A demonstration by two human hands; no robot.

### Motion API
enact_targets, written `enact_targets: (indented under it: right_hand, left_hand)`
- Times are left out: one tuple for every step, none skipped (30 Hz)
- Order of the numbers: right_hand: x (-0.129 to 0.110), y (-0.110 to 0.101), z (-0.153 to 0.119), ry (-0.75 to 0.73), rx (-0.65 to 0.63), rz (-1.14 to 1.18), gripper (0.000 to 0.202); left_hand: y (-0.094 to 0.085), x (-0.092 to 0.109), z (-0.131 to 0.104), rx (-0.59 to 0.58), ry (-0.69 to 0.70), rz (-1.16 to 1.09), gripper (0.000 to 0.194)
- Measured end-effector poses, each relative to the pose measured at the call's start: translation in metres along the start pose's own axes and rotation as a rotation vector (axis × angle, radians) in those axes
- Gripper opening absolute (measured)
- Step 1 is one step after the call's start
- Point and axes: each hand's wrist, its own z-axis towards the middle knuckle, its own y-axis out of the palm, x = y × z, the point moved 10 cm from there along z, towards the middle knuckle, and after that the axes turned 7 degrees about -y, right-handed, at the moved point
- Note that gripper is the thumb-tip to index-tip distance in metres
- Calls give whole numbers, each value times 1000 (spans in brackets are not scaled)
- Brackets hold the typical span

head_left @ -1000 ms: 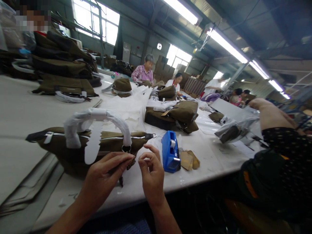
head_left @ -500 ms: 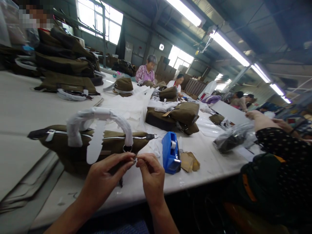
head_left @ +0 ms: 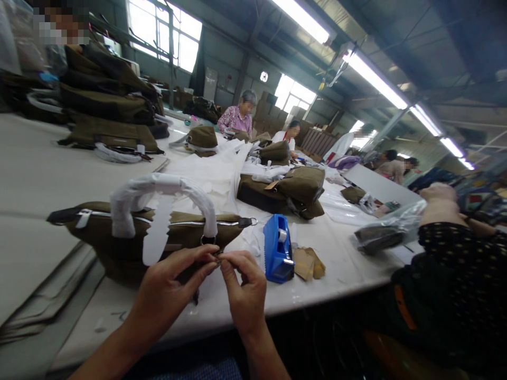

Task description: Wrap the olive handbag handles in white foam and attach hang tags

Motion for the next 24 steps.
enact_targets:
  right_hand:
    - [1,0,0,6,-1,4,16]
    - [1,1,-1,10,-2,7,16]
    - [1,1,-1,12,-3,9,16]
    - [1,1,-1,9,-6,8,16]
    - [0,1,-1,2,-6,1,16]
    - [-1,1,-1,-9,-6,-10,16]
    - [-3,1,-1,-23,-7,-25,17]
    - [-4,1,-1,-40,-6,-42,17]
    - [-6,1,-1,-59,-3,-58,18]
    - [-8,2,-1,-78,3,-72,18]
    - [-10,2,-2,-96,10,-83,19]
    - [-12,2,-2,-114,16,-91,20]
    - [-13,3,-3,-127,23,-98,20]
    - [-13,4,-4,-139,26,-103,21]
    - [-13,5,-5,-146,27,-109,21]
    - [-13,6,-6,-150,28,-117,21]
    - [-11,6,-8,-150,27,-123,21]
    - [-9,6,-9,-143,17,-119,21]
    - [-6,6,-10,-129,-3,-103,21]
    - [-2,4,-9,-110,-26,-82,20]
    - [3,-1,-7,-84,-34,-61,19]
    - [9,-10,-3,-52,-3,-45,18]
    - [16,-26,3,-17,73,-42,20]
    - [25,-44,10,19,179,-59,25]
  left_hand:
    - [0,-1,0,0,-4,0,25]
    - [0,-2,0,0,-5,0,25]
    - [0,-2,0,-2,-4,-1,26]
    - [1,-2,0,-6,-4,-1,26]
    - [1,-2,0,-6,-1,0,26]
    - [0,-1,0,-3,2,1,25]
    - [0,0,-1,4,4,2,24]
    - [-1,1,-1,15,6,2,22]
    - [-2,2,-2,28,8,0,19]
    - [-3,3,-2,42,9,-5,17]
    - [-3,3,-3,50,6,-11,15]
    - [-3,3,-4,57,3,-17,13]
    - [-3,3,-4,63,3,-23,12]
    - [-3,3,-4,68,4,-26,11]
    - [-3,2,-5,73,5,-27,10]
    - [-3,0,-4,79,5,-25,9]
    - [-3,-1,-4,82,4,-21,9]
    - [-2,-3,-3,78,3,-17,10]
    - [0,-5,-2,64,1,-14,11]
    - [2,-5,-2,42,6,-14,12]
    - [4,-4,-1,17,21,-14,12]
    - [5,-2,-2,-5,44,-10,13]
    - [5,0,-2,-11,67,-2,14]
    - [2,3,-3,2,85,9,15]
